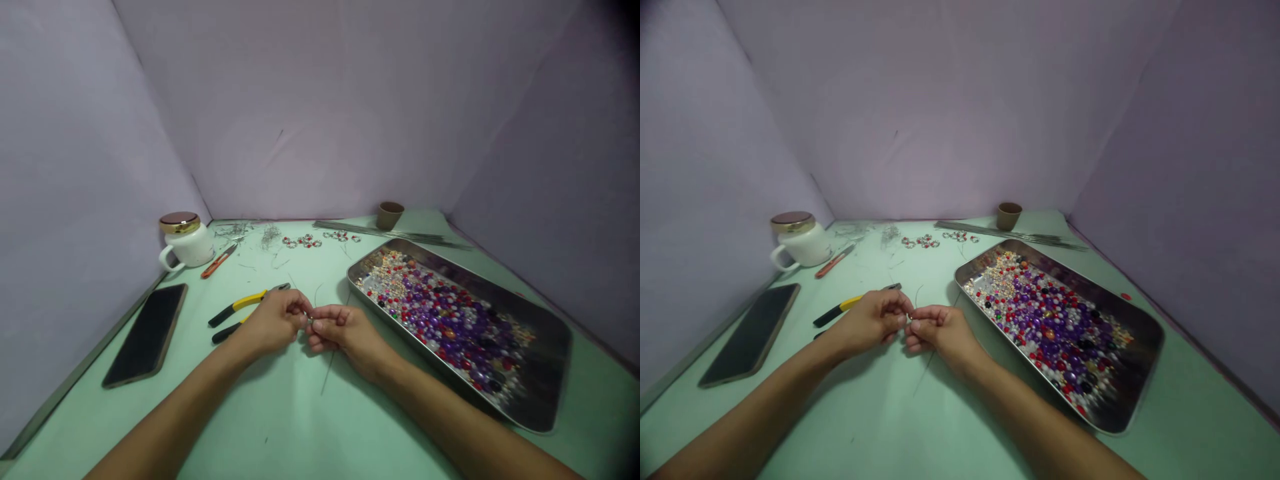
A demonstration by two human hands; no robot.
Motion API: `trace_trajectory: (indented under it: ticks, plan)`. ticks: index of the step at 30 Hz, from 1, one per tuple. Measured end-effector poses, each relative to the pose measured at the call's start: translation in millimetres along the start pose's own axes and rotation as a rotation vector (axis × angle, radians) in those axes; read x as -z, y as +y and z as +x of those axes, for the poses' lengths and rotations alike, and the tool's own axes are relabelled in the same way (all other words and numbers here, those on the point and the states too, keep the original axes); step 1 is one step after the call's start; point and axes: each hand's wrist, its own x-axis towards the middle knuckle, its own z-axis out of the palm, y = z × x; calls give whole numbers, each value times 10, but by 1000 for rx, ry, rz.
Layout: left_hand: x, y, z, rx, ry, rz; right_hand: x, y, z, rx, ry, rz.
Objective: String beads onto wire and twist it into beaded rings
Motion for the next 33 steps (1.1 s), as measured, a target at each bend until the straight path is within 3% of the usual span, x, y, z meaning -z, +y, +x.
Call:
trace_trajectory:
  ticks: [4, 12, 13, 15, 17, 18, 20, 23, 27, 33]
  plan:
    - [1, 25, -9, -31, 82, 9, 22, -26, 4, -34, -22, -42]
    - [27, 12, 19, 28, 133, 39, 52, -48, 25, -51, -26, -44]
    - [30, 3, 15, 14, 208, 107, 49, -42, 26, -45, -15, -46]
    - [23, 5, -14, -97, 488, 307, 37, -27, 27, -31, 12, -48]
    - [-6, 36, -63, -306, 740, 550, 23, -9, 29, -27, 25, -47]
    - [-30, 60, -88, -407, 774, 668, 17, 0, 31, -23, 18, -49]
    - [-91, 110, -128, -519, 682, 860, 12, 16, 36, -5, -23, -61]
    - [-176, 165, -146, -488, 517, 1000, 22, 33, 47, 23, -76, -83]
    - [-191, 172, -119, -418, 438, 955, 53, 27, 50, -5, -117, -94]
    - [-111, 115, -67, -369, 408, 826, 61, -21, 28, -59, -182, -132]
